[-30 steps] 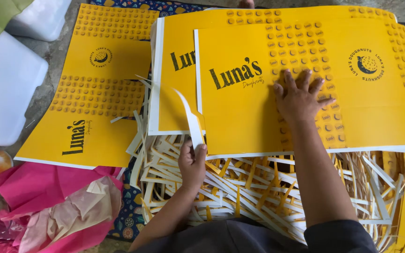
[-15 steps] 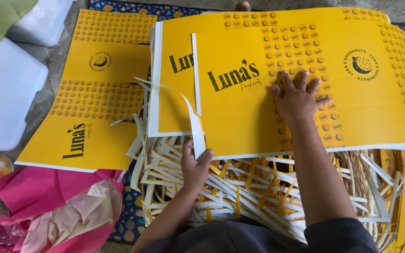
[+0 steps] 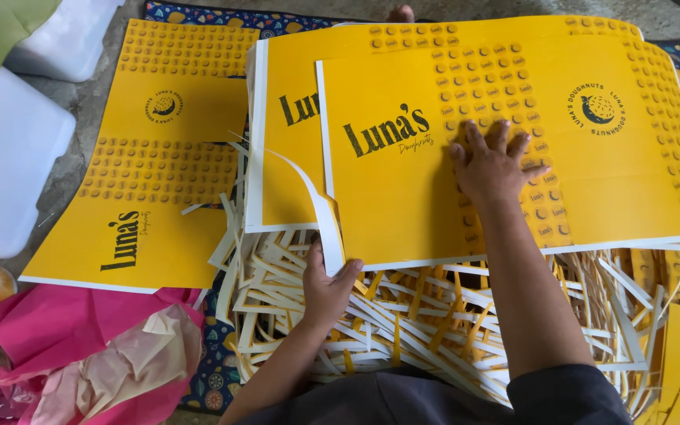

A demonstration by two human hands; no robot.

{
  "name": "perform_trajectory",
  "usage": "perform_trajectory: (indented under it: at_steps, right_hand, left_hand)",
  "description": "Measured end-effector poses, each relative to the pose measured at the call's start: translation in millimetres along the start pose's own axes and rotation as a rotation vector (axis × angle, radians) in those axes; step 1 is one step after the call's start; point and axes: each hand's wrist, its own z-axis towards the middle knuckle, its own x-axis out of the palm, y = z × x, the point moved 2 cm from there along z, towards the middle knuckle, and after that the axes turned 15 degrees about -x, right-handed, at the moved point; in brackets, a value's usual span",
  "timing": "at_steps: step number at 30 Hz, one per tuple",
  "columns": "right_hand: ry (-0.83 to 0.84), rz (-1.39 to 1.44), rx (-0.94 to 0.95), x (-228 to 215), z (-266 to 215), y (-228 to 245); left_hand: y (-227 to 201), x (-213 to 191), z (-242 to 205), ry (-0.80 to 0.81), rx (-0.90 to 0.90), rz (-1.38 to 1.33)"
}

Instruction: Tearing off excess paper strips from the edges of printed paper bags to finish them.

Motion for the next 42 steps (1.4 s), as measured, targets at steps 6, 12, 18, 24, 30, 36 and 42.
perform_trajectory:
  at_steps: [6, 12, 18, 24, 30, 36, 42]
  right_hand:
    - [0.008, 0.040, 0.000, -3, -2, -3]
    - [0.139, -0.007, 0.070, 2, 12, -1]
    - [0.086, -0.008, -0.001, -8, -6, 2]
    - [-0.518, 0.841, -0.211, -11, -103, -7]
    - [0.066, 1.712, 0.165, 79, -199, -9]
    - [-0.045, 1.858, 0.506, 114, -183, -37]
    - [-0.218, 1.727, 0.573, 96, -189, -27]
  left_hand:
    - [-3, 7, -16, 0.026, 0.004, -0.018]
    - [-10, -12, -31, -0.124, 0.039, 0.168]
    - [-51, -1, -30, -0.257, 0.441, 0.333]
    - [-88, 25, -22, -0.164, 0.664, 0.596]
    - [-97, 88, 37, -0.046, 0.591, 0.679]
    - [-75, 166, 94, 0.110, 0.324, 1.270]
    - [-74, 160, 83, 0.144, 0.238, 1.554]
